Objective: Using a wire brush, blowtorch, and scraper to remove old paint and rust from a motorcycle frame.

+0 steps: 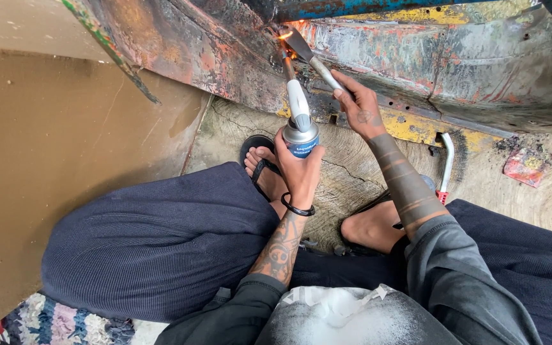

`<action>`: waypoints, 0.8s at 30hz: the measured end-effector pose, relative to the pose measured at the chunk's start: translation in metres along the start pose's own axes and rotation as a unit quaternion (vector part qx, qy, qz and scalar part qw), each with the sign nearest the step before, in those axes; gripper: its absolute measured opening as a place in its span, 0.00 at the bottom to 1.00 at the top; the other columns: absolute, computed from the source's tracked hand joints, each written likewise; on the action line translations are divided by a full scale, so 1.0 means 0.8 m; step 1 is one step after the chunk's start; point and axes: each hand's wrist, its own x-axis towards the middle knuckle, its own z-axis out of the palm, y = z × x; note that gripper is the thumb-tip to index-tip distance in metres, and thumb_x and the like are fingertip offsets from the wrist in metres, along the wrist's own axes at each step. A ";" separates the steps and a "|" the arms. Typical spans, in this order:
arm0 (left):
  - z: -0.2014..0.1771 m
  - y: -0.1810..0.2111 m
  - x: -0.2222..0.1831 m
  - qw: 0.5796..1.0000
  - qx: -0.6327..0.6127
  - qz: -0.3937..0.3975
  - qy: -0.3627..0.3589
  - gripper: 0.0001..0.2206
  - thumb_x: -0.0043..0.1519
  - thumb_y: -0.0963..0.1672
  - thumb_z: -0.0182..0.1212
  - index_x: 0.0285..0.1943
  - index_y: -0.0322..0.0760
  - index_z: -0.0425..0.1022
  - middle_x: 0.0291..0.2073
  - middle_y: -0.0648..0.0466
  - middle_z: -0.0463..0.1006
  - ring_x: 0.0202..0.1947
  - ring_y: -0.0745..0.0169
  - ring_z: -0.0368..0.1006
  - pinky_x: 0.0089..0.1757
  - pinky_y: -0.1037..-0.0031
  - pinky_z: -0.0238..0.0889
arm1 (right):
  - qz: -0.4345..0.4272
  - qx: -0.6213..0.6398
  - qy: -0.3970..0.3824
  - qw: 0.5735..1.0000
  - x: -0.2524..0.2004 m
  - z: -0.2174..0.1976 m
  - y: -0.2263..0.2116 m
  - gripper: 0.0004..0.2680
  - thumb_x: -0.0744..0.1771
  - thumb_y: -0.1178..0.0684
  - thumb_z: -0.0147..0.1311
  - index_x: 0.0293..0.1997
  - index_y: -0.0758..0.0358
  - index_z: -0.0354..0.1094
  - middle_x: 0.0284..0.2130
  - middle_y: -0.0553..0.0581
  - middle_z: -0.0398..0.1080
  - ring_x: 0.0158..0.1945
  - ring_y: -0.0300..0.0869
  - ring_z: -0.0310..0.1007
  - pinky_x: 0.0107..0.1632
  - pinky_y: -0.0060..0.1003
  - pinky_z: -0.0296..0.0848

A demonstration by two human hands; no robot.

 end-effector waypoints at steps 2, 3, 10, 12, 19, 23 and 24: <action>0.000 -0.002 0.000 1.000 0.000 -0.003 0.000 0.36 0.40 0.42 0.63 0.64 0.36 0.66 0.54 0.37 0.70 0.59 0.39 0.68 0.56 0.51 0.56 | 0.015 0.025 -0.002 1.000 -0.001 0.002 -0.005 0.14 0.72 0.59 0.51 0.67 0.57 0.69 0.31 0.59 0.75 0.26 0.38 0.67 0.32 0.35 0.68; 0.001 -0.001 0.000 1.000 -0.001 -0.002 0.000 0.36 0.40 0.42 0.63 0.64 0.36 0.66 0.54 0.37 0.70 0.59 0.39 0.68 0.56 0.51 0.56 | 0.014 0.025 -0.001 1.000 -0.001 0.006 -0.004 0.14 0.72 0.59 0.51 0.67 0.57 0.69 0.31 0.59 0.75 0.26 0.38 0.67 0.32 0.35 0.68; -0.001 0.005 -0.003 1.000 0.003 -0.001 -0.005 0.35 0.40 0.42 0.63 0.63 0.37 0.67 0.54 0.37 0.70 0.59 0.37 0.68 0.57 0.51 0.57 | 0.025 0.045 0.008 0.999 -0.002 0.015 -0.004 0.13 0.72 0.59 0.50 0.67 0.60 0.68 0.29 0.60 0.75 0.24 0.37 0.66 0.28 0.34 0.67; 0.001 0.006 -0.004 1.000 0.001 0.002 -0.008 0.35 0.40 0.42 0.63 0.63 0.36 0.67 0.54 0.36 0.70 0.59 0.37 0.67 0.57 0.51 0.56 | 0.020 0.025 0.014 0.999 -0.003 0.013 -0.003 0.13 0.72 0.59 0.51 0.67 0.59 0.69 0.29 0.59 0.75 0.24 0.37 0.66 0.28 0.34 0.66; -0.001 0.004 -0.002 1.000 0.004 -0.002 -0.004 0.35 0.40 0.43 0.64 0.63 0.38 0.67 0.54 0.37 0.70 0.60 0.36 0.67 0.57 0.51 0.56 | 0.066 0.055 0.034 0.996 -0.010 0.036 0.001 0.14 0.73 0.59 0.47 0.68 0.58 0.66 0.27 0.60 0.74 0.21 0.37 0.65 0.25 0.33 0.66; -0.002 0.005 -0.002 1.000 -0.004 0.001 0.000 0.35 0.40 0.42 0.64 0.63 0.38 0.67 0.54 0.36 0.70 0.60 0.37 0.67 0.58 0.51 0.55 | 0.071 0.085 0.038 0.993 0.000 0.037 0.005 0.14 0.73 0.59 0.46 0.68 0.60 0.65 0.26 0.60 0.72 0.19 0.37 0.65 0.23 0.32 0.67; -0.003 0.006 0.001 1.000 -0.004 0.003 0.000 0.35 0.40 0.42 0.64 0.63 0.38 0.67 0.54 0.36 0.70 0.60 0.37 0.67 0.58 0.51 0.55 | 0.069 0.086 0.039 0.993 0.005 0.038 0.006 0.14 0.73 0.59 0.46 0.68 0.60 0.65 0.26 0.60 0.72 0.19 0.37 0.65 0.23 0.32 0.67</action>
